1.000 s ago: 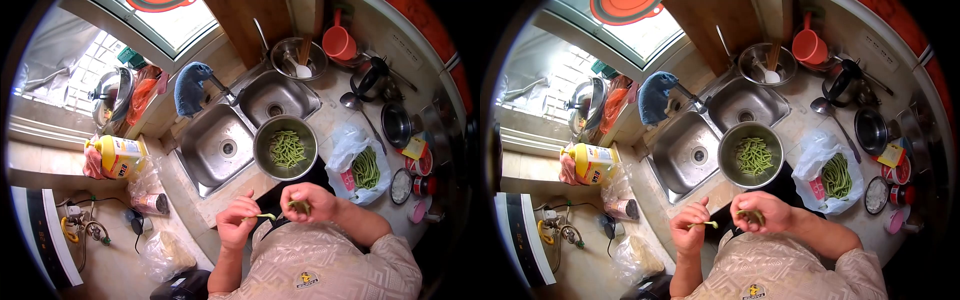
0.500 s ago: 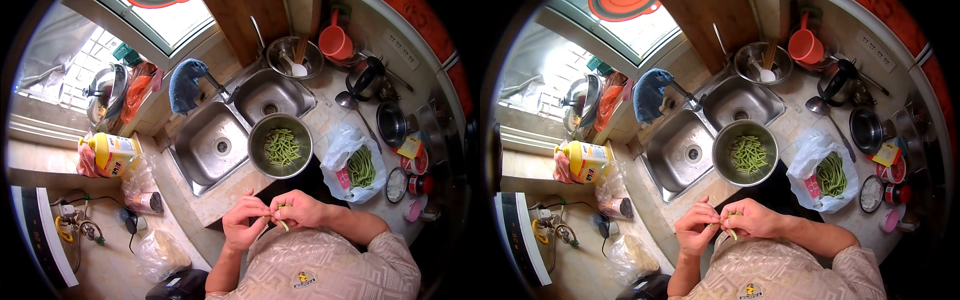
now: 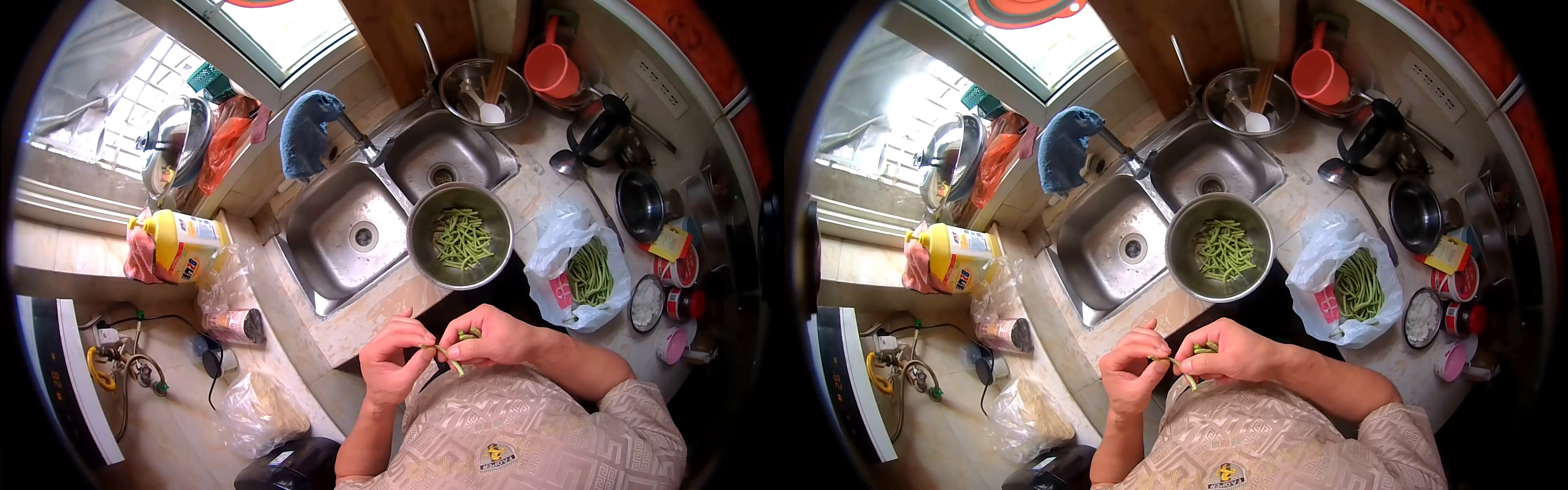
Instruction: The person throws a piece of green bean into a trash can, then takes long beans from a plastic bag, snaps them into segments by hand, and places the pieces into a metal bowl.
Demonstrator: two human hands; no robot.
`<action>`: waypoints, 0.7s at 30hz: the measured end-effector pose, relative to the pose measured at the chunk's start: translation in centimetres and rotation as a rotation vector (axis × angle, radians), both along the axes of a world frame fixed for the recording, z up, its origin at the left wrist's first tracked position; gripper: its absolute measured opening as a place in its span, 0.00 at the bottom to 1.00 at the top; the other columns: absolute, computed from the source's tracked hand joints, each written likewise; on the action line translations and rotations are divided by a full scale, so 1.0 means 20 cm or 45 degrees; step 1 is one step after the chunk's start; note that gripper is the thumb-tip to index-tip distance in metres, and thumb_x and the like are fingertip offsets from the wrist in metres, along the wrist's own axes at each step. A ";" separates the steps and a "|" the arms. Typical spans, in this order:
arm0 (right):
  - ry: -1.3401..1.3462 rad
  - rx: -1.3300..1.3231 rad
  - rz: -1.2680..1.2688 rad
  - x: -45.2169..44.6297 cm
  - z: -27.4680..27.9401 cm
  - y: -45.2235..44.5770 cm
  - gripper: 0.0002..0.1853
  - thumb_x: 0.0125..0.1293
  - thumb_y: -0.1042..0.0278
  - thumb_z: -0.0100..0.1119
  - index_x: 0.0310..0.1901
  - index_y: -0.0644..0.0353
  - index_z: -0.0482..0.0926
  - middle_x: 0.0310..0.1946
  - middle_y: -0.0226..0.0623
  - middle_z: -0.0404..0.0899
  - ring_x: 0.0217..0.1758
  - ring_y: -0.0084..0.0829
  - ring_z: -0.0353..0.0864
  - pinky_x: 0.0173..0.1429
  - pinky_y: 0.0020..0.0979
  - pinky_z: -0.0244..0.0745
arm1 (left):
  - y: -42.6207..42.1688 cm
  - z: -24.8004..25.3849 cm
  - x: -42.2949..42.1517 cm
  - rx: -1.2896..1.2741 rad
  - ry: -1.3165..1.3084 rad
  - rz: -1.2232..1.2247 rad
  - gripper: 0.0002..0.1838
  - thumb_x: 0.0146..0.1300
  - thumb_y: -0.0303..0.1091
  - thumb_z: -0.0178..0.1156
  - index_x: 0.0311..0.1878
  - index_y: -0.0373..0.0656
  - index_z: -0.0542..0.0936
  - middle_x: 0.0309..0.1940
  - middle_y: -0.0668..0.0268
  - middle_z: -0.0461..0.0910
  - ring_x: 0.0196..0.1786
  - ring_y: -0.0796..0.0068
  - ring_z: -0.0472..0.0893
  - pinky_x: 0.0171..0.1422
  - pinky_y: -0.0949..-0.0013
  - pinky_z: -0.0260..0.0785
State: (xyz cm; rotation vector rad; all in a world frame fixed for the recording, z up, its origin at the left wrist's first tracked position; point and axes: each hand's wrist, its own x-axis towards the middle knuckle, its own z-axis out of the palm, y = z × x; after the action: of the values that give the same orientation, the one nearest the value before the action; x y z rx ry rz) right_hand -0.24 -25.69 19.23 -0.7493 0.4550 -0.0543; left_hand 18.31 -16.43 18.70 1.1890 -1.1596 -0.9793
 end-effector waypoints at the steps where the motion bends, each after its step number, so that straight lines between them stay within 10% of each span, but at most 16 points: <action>1: 0.011 -0.009 0.005 0.00 0.01 0.00 0.08 0.66 0.69 0.58 0.43 0.64 0.79 0.25 0.27 0.76 0.19 0.12 0.62 0.21 0.18 0.57 | 0.00 0.00 0.00 -0.004 0.000 -0.011 0.06 0.51 0.20 0.67 0.34 0.39 0.83 0.33 0.65 0.82 0.41 0.71 0.79 0.68 0.53 0.59; 14: -0.171 0.611 -0.615 0.02 -0.23 0.04 0.05 0.64 0.73 0.46 0.32 0.61 0.71 0.21 0.32 0.69 0.16 0.17 0.58 0.17 0.19 0.55 | 0.05 -0.08 -0.07 -0.215 0.262 0.213 0.07 0.51 0.20 0.68 0.34 0.40 0.82 0.34 0.65 0.82 0.42 0.69 0.79 0.67 0.52 0.60; 21: 0.003 0.127 -0.912 -0.02 -0.38 -0.21 0.06 0.66 0.71 0.46 0.37 0.62 0.72 0.33 0.42 0.78 0.26 0.25 0.74 0.23 0.25 0.68 | 0.08 -0.17 -0.06 0.094 0.115 0.096 0.08 0.53 0.16 0.64 0.36 0.37 0.82 0.38 0.61 0.81 0.45 0.70 0.79 0.63 0.61 0.66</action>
State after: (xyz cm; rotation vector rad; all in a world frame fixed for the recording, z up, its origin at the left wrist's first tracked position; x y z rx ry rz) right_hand -0.74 -29.91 11.58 -0.4584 0.7054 -0.6947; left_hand 17.13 -14.81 15.27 1.2251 -1.0080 -1.0155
